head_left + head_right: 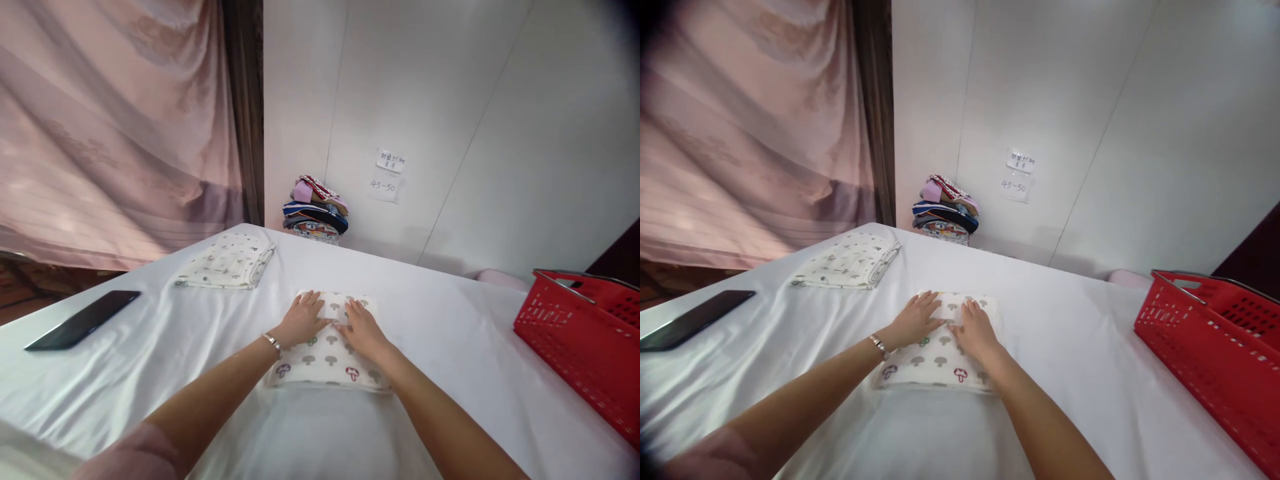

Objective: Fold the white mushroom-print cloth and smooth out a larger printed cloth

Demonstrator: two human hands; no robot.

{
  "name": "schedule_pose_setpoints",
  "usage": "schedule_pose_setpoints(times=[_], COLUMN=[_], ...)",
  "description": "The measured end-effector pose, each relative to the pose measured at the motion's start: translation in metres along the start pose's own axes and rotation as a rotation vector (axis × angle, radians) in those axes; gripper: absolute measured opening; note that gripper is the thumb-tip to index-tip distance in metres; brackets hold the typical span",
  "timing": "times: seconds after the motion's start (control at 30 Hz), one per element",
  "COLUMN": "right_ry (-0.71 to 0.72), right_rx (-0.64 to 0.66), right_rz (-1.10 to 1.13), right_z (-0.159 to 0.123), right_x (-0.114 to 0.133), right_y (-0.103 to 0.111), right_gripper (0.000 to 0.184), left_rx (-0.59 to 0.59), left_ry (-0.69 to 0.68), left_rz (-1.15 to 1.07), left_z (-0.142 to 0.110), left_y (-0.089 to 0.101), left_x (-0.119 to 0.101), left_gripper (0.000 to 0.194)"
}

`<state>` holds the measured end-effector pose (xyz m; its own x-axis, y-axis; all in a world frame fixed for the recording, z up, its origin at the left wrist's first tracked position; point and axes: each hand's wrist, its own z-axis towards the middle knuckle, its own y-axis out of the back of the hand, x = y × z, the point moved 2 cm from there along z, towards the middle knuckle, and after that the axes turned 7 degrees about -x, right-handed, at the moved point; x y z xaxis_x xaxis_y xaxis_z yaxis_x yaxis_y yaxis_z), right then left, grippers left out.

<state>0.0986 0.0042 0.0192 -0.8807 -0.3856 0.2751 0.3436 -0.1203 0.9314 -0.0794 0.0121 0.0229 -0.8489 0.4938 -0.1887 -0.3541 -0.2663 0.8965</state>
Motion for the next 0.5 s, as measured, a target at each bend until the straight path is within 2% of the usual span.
schedule_pose_setpoints(times=[0.1, 0.2, 0.37, 0.5], right_ry=[-0.13, -0.2, -0.177, -0.164], right_rx=[0.05, 0.079, 0.064, 0.048], right_rz=[-0.067, -0.08, -0.089, -0.098], right_z=[0.016, 0.021, 0.02, 0.018], right_x=[-0.028, -0.051, -0.061, -0.061], right_y=[-0.013, -0.023, -0.031, -0.035], right_gripper=[0.064, 0.07, 0.074, 0.071], left_rx=[0.026, 0.023, 0.025, 0.002], left_ry=[0.139, 0.197, 0.214, 0.262], left_rz=[0.04, 0.02, -0.054, -0.132], left_z=[0.01, 0.01, 0.007, 0.017], left_y=[-0.027, -0.042, -0.043, -0.037], left_x=[0.017, 0.024, 0.025, 0.039], left_gripper=[0.055, 0.06, 0.061, 0.049])
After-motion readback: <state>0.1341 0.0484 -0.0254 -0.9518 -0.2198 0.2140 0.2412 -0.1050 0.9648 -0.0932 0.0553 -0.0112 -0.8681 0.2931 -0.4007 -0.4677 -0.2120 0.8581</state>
